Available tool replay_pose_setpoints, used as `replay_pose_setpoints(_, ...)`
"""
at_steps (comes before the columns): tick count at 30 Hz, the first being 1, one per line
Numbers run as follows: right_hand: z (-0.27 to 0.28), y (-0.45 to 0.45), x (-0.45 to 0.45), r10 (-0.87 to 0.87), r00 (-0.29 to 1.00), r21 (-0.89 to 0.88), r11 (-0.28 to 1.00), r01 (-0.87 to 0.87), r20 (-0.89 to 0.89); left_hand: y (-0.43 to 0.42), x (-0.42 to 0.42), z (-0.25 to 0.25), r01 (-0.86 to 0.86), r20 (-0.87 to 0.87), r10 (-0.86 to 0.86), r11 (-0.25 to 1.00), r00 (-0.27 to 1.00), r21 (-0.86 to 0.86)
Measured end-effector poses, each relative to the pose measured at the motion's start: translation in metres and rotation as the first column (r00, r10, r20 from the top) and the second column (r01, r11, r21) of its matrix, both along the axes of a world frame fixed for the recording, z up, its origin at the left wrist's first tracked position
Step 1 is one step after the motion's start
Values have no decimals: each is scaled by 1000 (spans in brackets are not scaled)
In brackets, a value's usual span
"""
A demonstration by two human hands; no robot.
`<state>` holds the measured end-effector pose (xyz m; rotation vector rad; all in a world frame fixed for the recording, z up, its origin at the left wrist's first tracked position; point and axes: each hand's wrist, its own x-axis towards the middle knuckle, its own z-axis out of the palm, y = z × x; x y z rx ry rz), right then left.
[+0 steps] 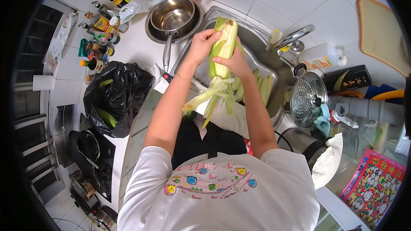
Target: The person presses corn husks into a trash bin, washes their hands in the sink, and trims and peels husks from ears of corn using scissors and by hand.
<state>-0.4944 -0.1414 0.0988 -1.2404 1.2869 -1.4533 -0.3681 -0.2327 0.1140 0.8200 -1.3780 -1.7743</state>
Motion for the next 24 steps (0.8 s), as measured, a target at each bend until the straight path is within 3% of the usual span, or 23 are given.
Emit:
replay_pose_setpoints(1, -1, -1, 0, 12, 999, 9, 1000, -12, 51, -2, -1, -3, -3, -16, 3, 1000, 1000, 6)
replay_pose_setpoints(4, -11, -5, -4, -7, 985, -75, 997, -6, -170, -3, -3, -7, -29, -57, 34, 996, 998, 86)
replay_pose_setpoints(7, -15, -6, -4, 35, 993, -49, 998, -41, -115, -1, -8, -7, -58, -84, 76, 979, 994, 196)
replay_pose_setpoints(10, -4, 1, -3, 127, 984, 133, 981, -143, 121, -2, -10, -5, -87, -68, 119, 930, 991, 357)
replay_pose_setpoints(13, 7, 7, -2, 149, 961, 146, 972, -186, 231, 1, -9, 3, -150, -33, 191, 857, 981, 492)
replay_pose_setpoints(17, -15, 8, -2, 58, 941, 84, 992, -91, 333, 5, -14, -5, -202, -63, 300, 768, 952, 608)
replay_pose_setpoints(19, -16, 5, 0, 31, 914, 10, 999, -38, 404, 12, -16, -5, -291, -11, 341, 818, 940, 496)
replay_pose_setpoints(22, -11, 3, 3, -102, 946, 20, 995, 101, 308, 21, -24, -8, -410, 41, 420, 854, 907, 320)
replay_pose_setpoints(23, -27, -4, -3, -124, 991, -27, 992, 126, 57, 24, -28, -9, -431, 33, 438, 864, 898, 259)
replay_pose_setpoints(24, -24, -5, -2, -168, 984, -48, 984, 171, 57, 28, -29, -8, -452, 25, 456, 870, 890, 196)
